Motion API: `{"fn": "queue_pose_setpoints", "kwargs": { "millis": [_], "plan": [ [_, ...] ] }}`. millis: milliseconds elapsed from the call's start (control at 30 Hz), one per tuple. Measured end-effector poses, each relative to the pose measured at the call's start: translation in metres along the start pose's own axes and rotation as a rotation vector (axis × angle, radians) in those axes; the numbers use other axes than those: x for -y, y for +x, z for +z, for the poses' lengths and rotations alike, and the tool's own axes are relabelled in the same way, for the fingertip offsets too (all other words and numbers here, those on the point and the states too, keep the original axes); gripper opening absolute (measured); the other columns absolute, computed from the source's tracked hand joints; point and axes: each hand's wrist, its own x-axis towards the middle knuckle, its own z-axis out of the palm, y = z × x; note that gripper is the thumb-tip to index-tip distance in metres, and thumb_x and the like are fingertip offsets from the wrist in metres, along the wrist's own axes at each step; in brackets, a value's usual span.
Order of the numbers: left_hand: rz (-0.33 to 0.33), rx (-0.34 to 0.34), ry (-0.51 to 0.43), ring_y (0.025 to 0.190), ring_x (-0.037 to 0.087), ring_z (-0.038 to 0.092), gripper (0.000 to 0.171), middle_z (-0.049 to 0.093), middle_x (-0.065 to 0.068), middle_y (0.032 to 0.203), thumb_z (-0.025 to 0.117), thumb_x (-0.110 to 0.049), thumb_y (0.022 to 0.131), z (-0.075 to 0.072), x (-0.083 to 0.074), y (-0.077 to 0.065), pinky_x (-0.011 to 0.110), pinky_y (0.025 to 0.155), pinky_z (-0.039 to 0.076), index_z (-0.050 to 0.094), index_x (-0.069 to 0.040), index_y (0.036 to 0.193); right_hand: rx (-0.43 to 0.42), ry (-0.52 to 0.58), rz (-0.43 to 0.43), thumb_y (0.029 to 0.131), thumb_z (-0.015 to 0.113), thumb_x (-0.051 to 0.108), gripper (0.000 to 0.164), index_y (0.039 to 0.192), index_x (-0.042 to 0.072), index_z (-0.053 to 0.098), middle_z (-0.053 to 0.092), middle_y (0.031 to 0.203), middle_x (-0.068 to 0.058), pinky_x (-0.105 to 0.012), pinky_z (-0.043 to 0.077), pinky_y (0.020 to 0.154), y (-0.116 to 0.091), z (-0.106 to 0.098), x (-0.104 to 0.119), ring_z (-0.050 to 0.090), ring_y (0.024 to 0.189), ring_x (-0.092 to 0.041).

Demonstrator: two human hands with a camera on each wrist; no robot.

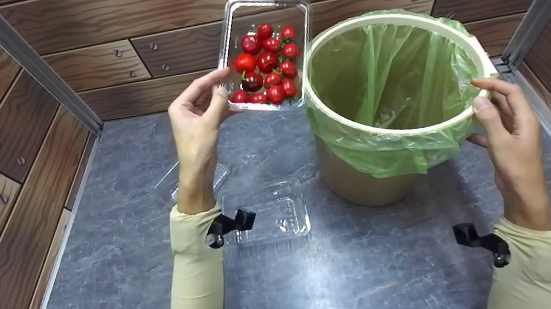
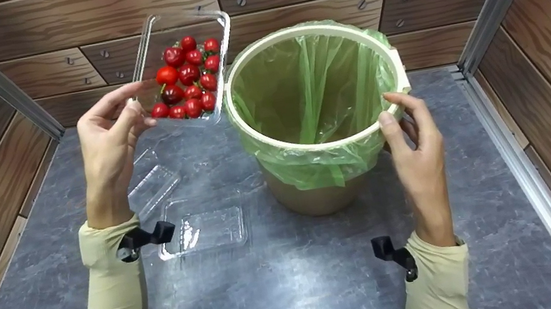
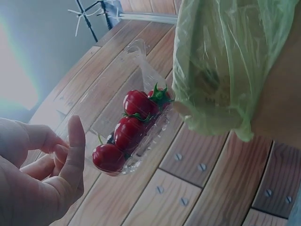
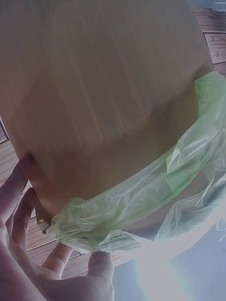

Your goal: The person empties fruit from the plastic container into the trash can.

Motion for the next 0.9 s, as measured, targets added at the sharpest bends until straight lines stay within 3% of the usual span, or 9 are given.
{"fn": "queue_pose_setpoints", "kwargs": {
  "millis": [400,633,900],
  "plan": [
    [0.050,0.030,-0.036,0.076,0.017,0.063,0.025,0.068,0.014,0.100,0.058,0.016,0.092,0.029,-0.003,0.006,0.030,0.063,0.063,0.073,0.011,0.112,-0.003,-0.008,0.004,0.101,0.062,0.008,0.031,0.132,0.002,0.064,0.055,0.139,-0.022,-0.032,0.065,0.069,0.000,-0.001,0.000,0.061,0.104,-0.029],
    [0.096,0.078,-0.049,0.073,0.021,0.062,0.025,0.053,0.009,0.088,0.057,0.017,0.091,0.047,0.003,0.006,0.037,0.066,0.064,0.071,0.014,0.112,-0.008,-0.021,-0.006,0.101,0.062,0.008,0.031,0.132,0.002,0.065,0.055,0.140,-0.021,-0.030,0.065,0.066,0.001,-0.001,0.000,0.060,0.106,-0.030],
    [0.156,0.151,-0.012,0.067,0.024,0.064,0.028,0.048,0.008,0.082,0.054,0.019,0.091,0.063,0.011,0.006,0.046,0.064,0.064,0.070,0.015,0.113,0.000,-0.011,-0.004,0.101,0.062,0.008,0.032,0.132,0.002,0.064,0.055,0.140,-0.022,-0.030,0.065,0.066,0.000,-0.001,-0.001,0.060,0.105,-0.030]
  ]
}}
